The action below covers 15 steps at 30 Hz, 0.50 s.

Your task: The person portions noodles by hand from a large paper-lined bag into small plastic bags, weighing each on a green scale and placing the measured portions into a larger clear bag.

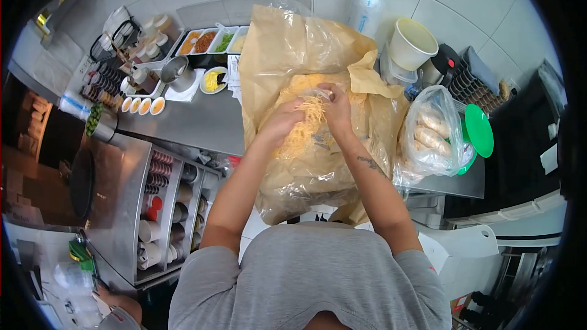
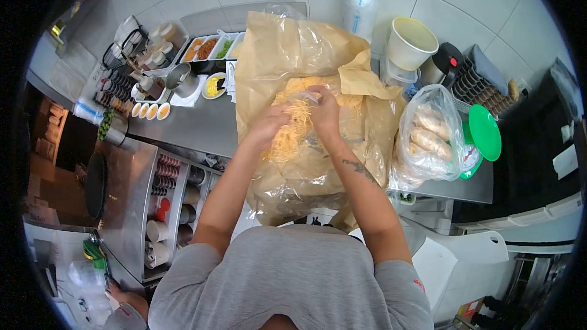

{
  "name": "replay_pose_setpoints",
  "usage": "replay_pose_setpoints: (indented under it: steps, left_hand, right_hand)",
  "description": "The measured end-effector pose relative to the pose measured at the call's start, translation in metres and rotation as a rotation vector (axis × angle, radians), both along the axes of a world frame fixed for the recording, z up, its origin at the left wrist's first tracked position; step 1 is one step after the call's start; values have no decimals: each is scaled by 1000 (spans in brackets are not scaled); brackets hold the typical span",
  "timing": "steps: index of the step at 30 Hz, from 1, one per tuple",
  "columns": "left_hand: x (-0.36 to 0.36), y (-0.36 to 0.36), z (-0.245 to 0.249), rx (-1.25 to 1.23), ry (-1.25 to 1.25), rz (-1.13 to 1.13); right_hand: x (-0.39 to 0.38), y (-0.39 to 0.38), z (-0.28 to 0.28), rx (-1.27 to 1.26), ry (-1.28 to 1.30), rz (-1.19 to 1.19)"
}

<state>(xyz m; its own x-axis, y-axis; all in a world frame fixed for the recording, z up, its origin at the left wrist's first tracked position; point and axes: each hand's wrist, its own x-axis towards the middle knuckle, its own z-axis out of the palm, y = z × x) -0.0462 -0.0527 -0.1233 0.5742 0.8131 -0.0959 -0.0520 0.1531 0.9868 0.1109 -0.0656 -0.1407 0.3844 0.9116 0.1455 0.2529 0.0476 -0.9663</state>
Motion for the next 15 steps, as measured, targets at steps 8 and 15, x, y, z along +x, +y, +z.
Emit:
replay_pose_setpoints:
  steps: [8,15]
  left_hand:
    - [59,-5,12,-413,-32,202]
    - [65,23,27,499,485,-251]
  right_hand:
    - [-8,-56,-6,209,-175,-26]
    - [29,-64,18,33,-23,-139]
